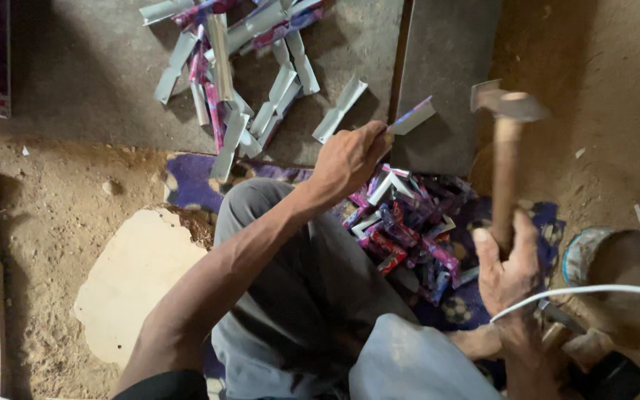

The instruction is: The person sits on the floor and hammers small foil-wrapped cylindrical items flat one at a time on a metal plate using a small hammer, placing each flattened piece onto a growing pile of finished pieces beside them.

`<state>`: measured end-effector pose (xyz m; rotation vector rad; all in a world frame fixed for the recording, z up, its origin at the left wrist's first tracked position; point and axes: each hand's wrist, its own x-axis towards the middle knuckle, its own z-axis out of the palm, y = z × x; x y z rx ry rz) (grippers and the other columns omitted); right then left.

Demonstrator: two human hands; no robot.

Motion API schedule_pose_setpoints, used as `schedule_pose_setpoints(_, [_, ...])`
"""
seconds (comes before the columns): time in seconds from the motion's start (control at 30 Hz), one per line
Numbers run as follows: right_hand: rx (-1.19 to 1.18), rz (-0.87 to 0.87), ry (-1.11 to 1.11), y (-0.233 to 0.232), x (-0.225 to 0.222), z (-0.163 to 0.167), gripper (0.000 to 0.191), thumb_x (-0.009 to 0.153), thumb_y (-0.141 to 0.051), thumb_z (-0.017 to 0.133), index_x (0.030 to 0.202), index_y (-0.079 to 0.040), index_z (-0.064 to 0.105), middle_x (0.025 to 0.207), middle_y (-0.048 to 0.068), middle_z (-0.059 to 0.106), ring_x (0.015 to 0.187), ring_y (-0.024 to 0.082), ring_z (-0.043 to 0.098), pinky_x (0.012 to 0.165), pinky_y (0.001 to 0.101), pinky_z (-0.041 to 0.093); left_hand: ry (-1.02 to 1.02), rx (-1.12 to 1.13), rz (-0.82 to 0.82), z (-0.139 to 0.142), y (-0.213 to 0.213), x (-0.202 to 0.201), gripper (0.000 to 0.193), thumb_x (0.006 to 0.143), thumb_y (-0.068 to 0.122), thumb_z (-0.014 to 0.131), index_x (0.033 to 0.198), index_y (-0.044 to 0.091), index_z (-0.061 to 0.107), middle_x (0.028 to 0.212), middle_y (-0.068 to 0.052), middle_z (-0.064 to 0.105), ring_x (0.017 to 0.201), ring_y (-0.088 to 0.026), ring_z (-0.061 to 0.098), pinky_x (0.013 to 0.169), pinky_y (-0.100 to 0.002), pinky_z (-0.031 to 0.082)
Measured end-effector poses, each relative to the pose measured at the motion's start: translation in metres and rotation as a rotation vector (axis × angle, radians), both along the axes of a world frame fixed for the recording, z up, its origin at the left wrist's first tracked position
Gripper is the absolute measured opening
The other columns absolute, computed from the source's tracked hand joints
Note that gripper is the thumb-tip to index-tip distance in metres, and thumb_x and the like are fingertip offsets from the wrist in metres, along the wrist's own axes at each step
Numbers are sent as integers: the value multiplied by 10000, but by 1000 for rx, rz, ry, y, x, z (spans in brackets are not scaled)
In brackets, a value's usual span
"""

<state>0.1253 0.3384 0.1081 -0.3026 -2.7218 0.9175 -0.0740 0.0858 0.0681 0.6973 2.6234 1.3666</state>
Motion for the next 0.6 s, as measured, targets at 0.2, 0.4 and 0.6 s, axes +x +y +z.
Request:
schedule_pose_setpoints(0.2, [-96,153,16,-8,-2,8,537,1046,-139,642,1523,39,469,1436,274,597,1174,355,652,996,389,535,56,-97,29,-3,11,9,214,1045,309,520,1077,104,572,740,-145,682,639,-392,664,537,-526,462])
schedule_pose_setpoints(0.4, [110,281,76,-21,-12,28,466,1031,-68,644,1471,25,522,1310,276,655,1135,429,688,966,441,563,93,-56,29,-2,8,10,190,1050,291,525,1056,106,569,763,-128,692,655,-375,672,539,-504,468])
schedule_pose_setpoints(0.6, [93,298,104,-31,-22,36,455,1045,-64,630,1474,36,518,1333,301,639,1180,441,670,982,446,561,43,-96,34,0,9,9,215,1046,290,522,1073,85,578,709,-136,674,600,-369,655,529,-499,461])
